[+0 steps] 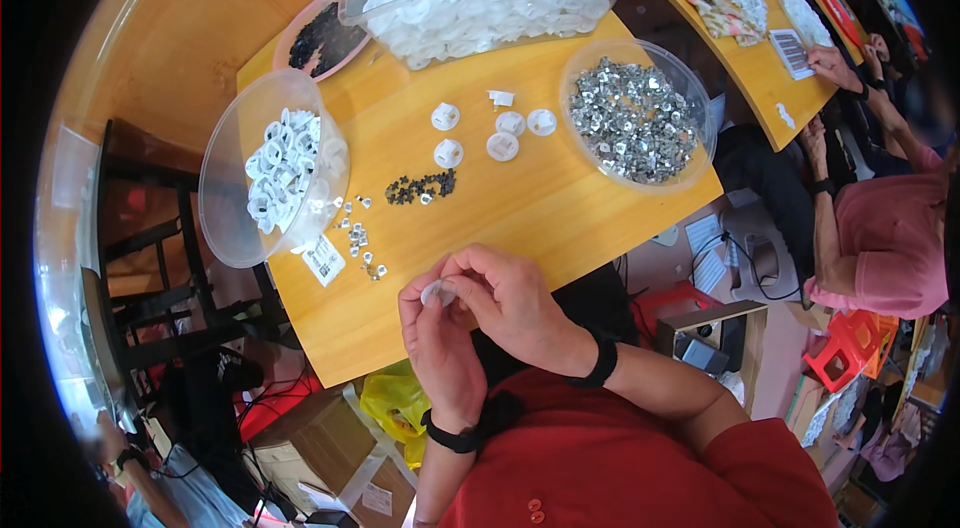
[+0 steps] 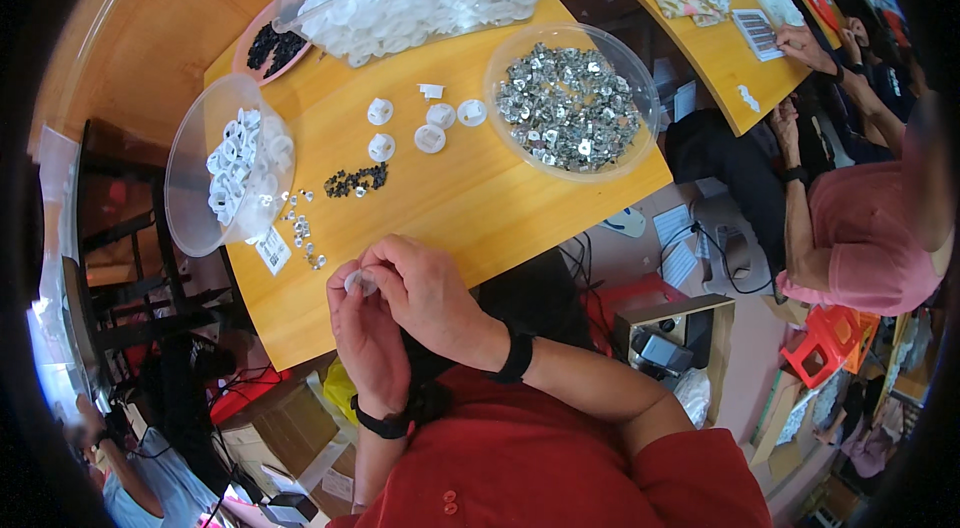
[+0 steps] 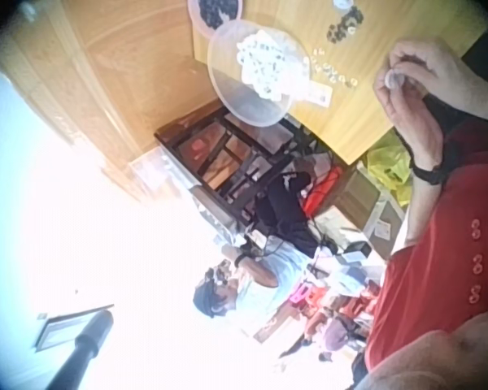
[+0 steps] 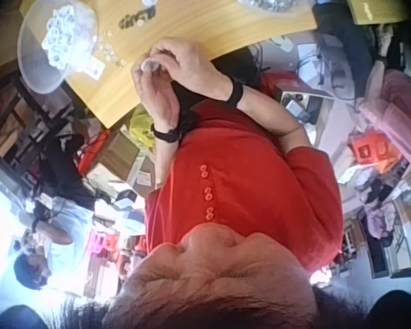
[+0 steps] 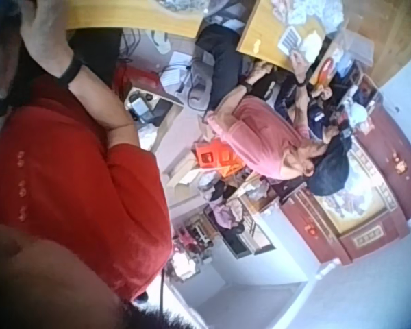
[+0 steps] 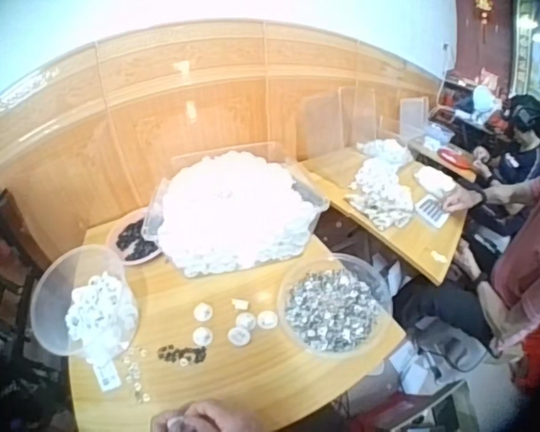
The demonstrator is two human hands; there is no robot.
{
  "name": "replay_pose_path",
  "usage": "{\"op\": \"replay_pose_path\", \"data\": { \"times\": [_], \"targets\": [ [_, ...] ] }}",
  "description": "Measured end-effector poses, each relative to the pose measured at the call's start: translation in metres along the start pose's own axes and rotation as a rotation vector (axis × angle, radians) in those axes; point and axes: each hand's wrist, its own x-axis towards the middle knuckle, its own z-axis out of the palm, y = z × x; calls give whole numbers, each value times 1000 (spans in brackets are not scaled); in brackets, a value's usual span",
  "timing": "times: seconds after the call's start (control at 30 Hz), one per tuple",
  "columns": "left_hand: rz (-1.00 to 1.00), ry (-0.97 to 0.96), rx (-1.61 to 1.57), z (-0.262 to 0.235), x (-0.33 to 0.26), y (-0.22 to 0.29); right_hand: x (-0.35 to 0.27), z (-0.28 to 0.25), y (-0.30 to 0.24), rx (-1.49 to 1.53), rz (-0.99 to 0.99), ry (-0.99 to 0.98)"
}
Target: Assembling small metal components into white plastic caps at a production workbench.
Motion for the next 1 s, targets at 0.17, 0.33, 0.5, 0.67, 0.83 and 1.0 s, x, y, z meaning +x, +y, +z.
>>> {"op": "replay_pose_path", "data": {
  "times": [0.17, 0.33, 0.5, 0.67, 0.83, 1.0],
  "targets": [
    [34, 23, 2, -3, 3, -4, -1, 5, 0, -92, -84, 10],
    [1, 4, -41, -4, 4, -3, -6, 10, 2, -159, -163, 78],
    [-29, 147, -27, 16, 0, 4, -7, 9, -2, -122, -136, 44],
    [43, 20, 28, -9, 2, -5, -12, 7, -5, -211, -219, 76],
    [50, -58, 42, -5, 0, 1, -17, 10, -9, -200, -216, 134],
    [-17, 51, 75, 3, -7, 2, -16, 2, -5, -58, -80, 95]
  ]
}}
